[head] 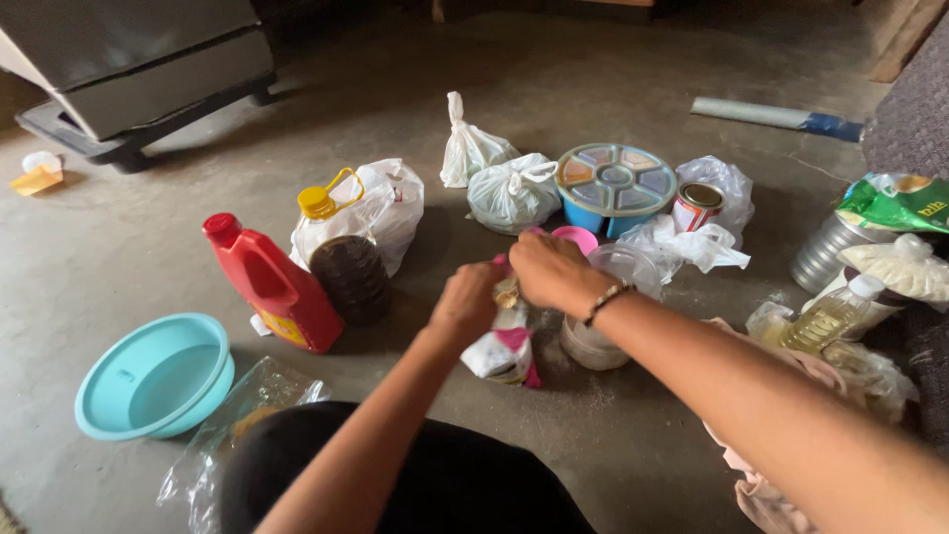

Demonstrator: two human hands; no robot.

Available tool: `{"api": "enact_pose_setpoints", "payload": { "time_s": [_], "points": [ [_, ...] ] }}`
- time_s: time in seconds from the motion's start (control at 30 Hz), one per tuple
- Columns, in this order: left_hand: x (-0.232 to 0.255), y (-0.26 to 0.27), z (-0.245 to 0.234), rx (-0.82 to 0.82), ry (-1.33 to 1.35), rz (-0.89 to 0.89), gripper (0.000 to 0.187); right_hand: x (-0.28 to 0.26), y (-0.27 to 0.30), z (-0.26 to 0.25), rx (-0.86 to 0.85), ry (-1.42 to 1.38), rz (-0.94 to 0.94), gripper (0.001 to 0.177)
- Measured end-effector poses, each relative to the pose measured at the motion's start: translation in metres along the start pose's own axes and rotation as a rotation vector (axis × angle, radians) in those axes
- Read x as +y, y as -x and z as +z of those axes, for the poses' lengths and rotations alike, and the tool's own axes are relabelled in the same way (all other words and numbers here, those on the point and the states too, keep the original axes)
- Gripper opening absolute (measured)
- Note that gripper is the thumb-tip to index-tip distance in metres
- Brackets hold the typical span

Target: The person scoops white powder from a clear plastic jar using a small spoon and transfers it into a pink plastic bag. The person repeats this scooping and pouring action multiple times while sitting on the floor surrounded by various containers and bags.

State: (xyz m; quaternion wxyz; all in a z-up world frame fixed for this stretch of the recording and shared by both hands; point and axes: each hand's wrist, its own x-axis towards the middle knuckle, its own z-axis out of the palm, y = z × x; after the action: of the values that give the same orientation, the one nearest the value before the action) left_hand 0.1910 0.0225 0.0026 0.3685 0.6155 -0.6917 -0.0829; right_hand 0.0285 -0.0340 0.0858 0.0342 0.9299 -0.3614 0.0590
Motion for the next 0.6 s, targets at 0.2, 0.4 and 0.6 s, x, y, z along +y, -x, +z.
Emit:
{"api": "enact_pose_setpoints", "payload": {
  "time_s": [0.2, 0.4, 0.6],
  "points": [
    [0.031, -0.039, 0.039, -0.021, -0.037, -0.128, 0.026, 0.028, -0.007, -0.023, -0.27, 0.088, 0.082, 0.028],
    [0.049, -0.032, 0.047, -0.05, -0.048, -0.363, 0.03, 0.04, -0.014, 0.03, -0.073, -0.064, 0.21, 0.023],
    [0.036, -0.005, 0.032, 0.145, -0.016, -0.168, 0.031, 0.022, -0.014, 0.042, -0.282, -0.111, 0.158, 0.017]
  ]
}}
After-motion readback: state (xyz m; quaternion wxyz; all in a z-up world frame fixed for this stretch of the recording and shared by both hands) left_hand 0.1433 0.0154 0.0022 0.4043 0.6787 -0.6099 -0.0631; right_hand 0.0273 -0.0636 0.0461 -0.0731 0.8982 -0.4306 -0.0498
